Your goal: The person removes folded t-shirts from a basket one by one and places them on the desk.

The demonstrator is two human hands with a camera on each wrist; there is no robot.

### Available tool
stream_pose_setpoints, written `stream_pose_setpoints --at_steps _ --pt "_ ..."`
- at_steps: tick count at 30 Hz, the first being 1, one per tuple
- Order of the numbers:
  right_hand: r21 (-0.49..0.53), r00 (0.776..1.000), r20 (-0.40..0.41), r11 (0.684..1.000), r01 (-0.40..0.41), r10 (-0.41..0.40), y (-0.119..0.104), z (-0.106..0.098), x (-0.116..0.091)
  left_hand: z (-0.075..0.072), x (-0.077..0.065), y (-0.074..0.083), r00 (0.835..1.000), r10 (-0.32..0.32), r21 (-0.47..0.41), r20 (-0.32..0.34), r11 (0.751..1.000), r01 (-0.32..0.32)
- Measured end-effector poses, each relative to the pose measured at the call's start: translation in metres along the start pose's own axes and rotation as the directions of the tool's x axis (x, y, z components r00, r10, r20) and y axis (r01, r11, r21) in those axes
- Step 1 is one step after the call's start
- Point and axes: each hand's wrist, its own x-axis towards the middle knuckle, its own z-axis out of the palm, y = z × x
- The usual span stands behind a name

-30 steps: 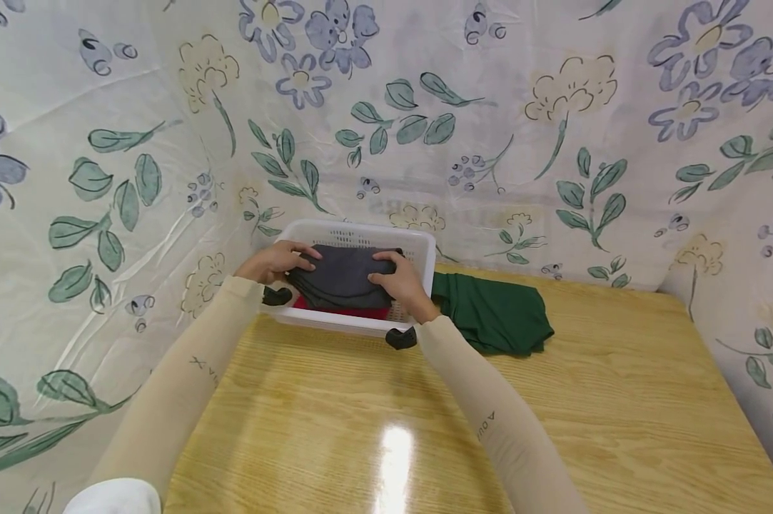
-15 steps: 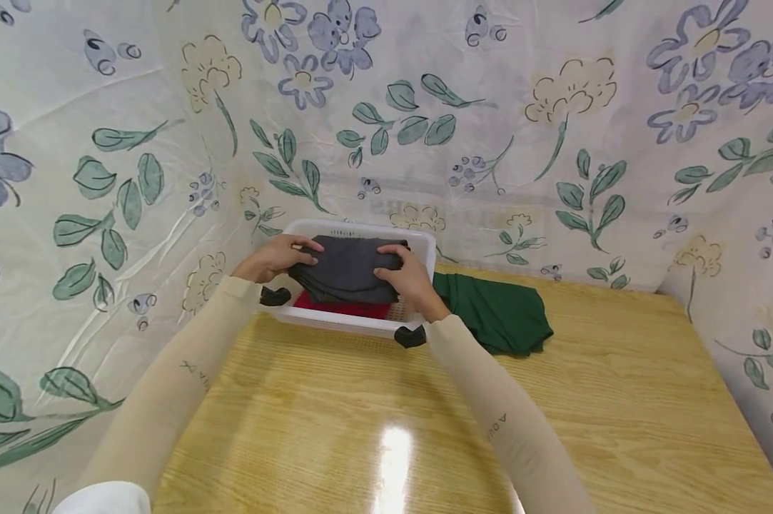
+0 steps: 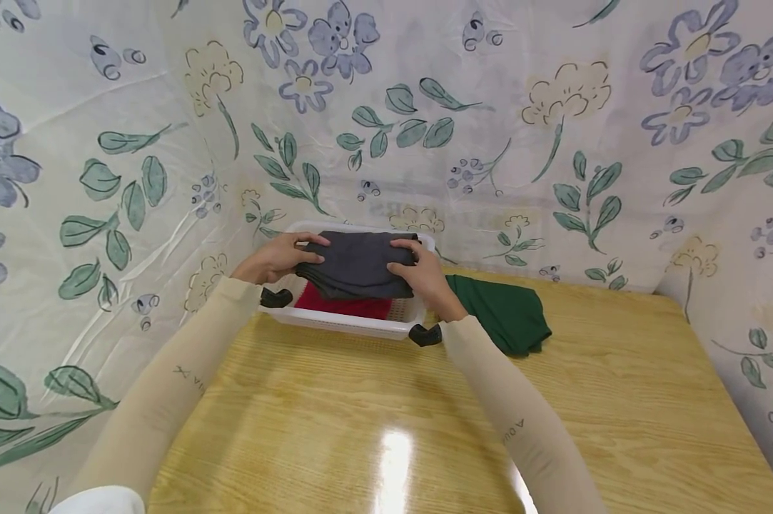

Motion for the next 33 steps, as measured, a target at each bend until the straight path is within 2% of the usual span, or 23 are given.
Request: stream_pose_setpoints --at_steps 9,16,23,33 --pt "-0.02 0.999 -0.017 0.999 0.029 -0.029 -0.003 -0.011 -0.006 0.009 -0.006 0.01 0.999 0.037 -0.066 0.014 0.997 -0.036" --pt "0.001 0.998 -0.016 0.998 0.06 -0.06 -0.005 -0.017 -0.011 0.012 -0.005 0.012 0.992 0.109 -0.024 0.058 0.994 -0.108" --pt "0.029 0.997 -0.015 0.997 0.077 -0.077 -0.008 -0.024 -0.017 0.017 -0.004 0.015 0.985 0.16 -0.026 0.063 0.987 -0.159" --pt "0.032 0.995 -0.027 0.995 0.099 -0.099 -0.006 -0.044 -0.029 0.035 -0.006 0.029 0.976 0.205 0.018 0.075 0.978 -0.207"
